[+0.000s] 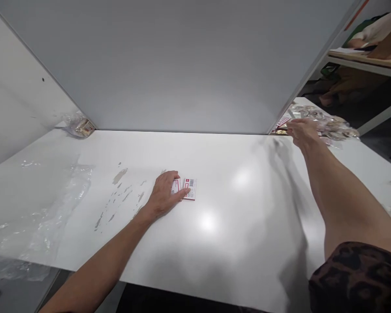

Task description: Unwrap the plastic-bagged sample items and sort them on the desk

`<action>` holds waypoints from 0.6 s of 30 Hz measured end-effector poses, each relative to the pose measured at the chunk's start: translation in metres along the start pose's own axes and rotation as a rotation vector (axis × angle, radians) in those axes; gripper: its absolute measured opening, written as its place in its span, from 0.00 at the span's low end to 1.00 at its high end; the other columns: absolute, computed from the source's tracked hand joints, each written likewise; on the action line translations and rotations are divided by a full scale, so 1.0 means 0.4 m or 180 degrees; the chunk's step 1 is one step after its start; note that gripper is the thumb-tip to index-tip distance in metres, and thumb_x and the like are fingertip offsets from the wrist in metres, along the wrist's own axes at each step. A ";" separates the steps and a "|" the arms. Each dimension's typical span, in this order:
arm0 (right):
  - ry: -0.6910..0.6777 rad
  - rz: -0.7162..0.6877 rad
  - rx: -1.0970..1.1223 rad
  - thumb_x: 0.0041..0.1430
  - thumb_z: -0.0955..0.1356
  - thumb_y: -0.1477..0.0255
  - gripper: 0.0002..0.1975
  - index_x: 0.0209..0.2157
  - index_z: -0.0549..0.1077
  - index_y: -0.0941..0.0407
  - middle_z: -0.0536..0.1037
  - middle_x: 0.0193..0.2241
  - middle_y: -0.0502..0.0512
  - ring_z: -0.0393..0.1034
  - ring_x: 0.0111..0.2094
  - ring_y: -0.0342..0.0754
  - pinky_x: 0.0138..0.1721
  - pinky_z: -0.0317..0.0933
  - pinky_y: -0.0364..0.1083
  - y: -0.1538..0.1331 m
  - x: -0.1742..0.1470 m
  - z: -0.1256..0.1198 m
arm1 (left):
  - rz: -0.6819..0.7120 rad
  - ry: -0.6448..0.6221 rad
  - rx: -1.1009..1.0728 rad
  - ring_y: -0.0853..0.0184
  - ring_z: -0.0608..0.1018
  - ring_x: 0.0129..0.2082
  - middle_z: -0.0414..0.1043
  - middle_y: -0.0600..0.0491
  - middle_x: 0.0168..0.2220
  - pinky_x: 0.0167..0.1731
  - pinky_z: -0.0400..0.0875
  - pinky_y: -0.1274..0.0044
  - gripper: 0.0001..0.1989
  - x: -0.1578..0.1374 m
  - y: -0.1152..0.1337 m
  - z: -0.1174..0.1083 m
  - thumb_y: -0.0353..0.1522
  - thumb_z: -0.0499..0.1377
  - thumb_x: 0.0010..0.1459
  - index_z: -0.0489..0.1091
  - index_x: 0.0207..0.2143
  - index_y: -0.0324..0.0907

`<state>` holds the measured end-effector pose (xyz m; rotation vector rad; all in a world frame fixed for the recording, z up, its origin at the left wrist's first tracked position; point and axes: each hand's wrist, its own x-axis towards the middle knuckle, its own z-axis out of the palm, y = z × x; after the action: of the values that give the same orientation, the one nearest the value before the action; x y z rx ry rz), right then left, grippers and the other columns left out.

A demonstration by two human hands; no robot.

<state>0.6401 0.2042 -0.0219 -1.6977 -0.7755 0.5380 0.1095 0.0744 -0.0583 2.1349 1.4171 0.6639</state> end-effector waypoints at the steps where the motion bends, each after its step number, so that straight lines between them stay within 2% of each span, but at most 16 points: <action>1: 0.0145 0.0097 -0.0068 0.60 0.75 0.74 0.15 0.31 0.65 0.51 0.63 0.25 0.46 0.62 0.30 0.43 0.32 0.67 0.45 0.001 -0.038 -0.001 | 0.0021 -0.0003 0.0025 0.50 0.75 0.60 0.75 0.42 0.58 0.65 0.66 0.55 0.22 0.001 -0.001 0.001 0.49 0.63 0.60 0.67 0.47 0.45; 3: 0.0194 0.0216 -0.0189 0.59 0.76 0.76 0.12 0.30 0.69 0.53 0.67 0.28 0.48 0.64 0.31 0.43 0.36 0.69 0.46 0.002 -0.128 -0.001 | 0.0046 -0.0003 0.0069 0.50 0.75 0.60 0.75 0.44 0.57 0.66 0.65 0.56 0.20 0.004 0.000 0.004 0.49 0.63 0.61 0.68 0.47 0.46; 6: -0.0296 0.0102 -0.0244 0.57 0.77 0.74 0.10 0.30 0.72 0.54 0.72 0.30 0.51 0.68 0.32 0.43 0.39 0.69 0.47 0.006 -0.280 0.012 | 0.0100 -0.0013 0.0154 0.51 0.74 0.60 0.76 0.45 0.55 0.66 0.65 0.58 0.18 0.008 0.003 0.009 0.47 0.63 0.62 0.68 0.47 0.46; 9: -0.1042 -0.0240 -0.0426 0.55 0.80 0.67 0.11 0.35 0.78 0.54 0.78 0.36 0.55 0.72 0.38 0.48 0.42 0.71 0.50 0.003 -0.438 0.048 | 0.0159 -0.0062 0.0205 0.52 0.74 0.59 0.75 0.45 0.53 0.65 0.64 0.59 0.18 0.014 0.008 0.016 0.46 0.64 0.63 0.67 0.47 0.45; 12: -0.2030 -0.0968 -0.0949 0.58 0.78 0.59 0.17 0.44 0.80 0.53 0.81 0.47 0.61 0.75 0.47 0.56 0.50 0.71 0.54 -0.020 -0.591 0.105 | 0.0157 -0.0063 0.0187 0.53 0.74 0.57 0.75 0.46 0.53 0.64 0.63 0.60 0.19 0.019 0.011 0.022 0.46 0.64 0.63 0.66 0.48 0.44; 14: -0.2553 -0.1454 -0.1371 0.60 0.76 0.56 0.23 0.52 0.79 0.53 0.79 0.56 0.64 0.72 0.57 0.63 0.57 0.69 0.59 -0.041 -0.678 0.151 | 0.0172 -0.0049 0.0171 0.53 0.73 0.56 0.74 0.46 0.52 0.63 0.63 0.60 0.20 0.020 0.013 0.025 0.46 0.64 0.64 0.65 0.49 0.44; 16: -0.2884 -0.1794 -0.1736 0.62 0.75 0.55 0.31 0.61 0.75 0.55 0.74 0.64 0.66 0.63 0.66 0.69 0.64 0.63 0.64 -0.060 -0.744 0.199 | 0.0249 -0.0030 0.0165 0.52 0.73 0.56 0.74 0.46 0.52 0.61 0.64 0.60 0.20 0.019 0.013 0.027 0.46 0.65 0.64 0.65 0.50 0.44; 18: -0.3066 -0.1944 -0.2042 0.63 0.73 0.55 0.34 0.66 0.71 0.56 0.71 0.66 0.67 0.59 0.69 0.71 0.67 0.57 0.68 -0.074 -0.784 0.247 | 0.0389 0.0036 0.0110 0.53 0.73 0.54 0.74 0.46 0.52 0.59 0.65 0.61 0.21 0.017 0.010 0.030 0.46 0.65 0.65 0.65 0.51 0.44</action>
<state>0.3517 0.0440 -0.0319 -1.5655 -2.2629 0.7070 0.1221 0.0780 -0.0639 2.2625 1.3208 0.7026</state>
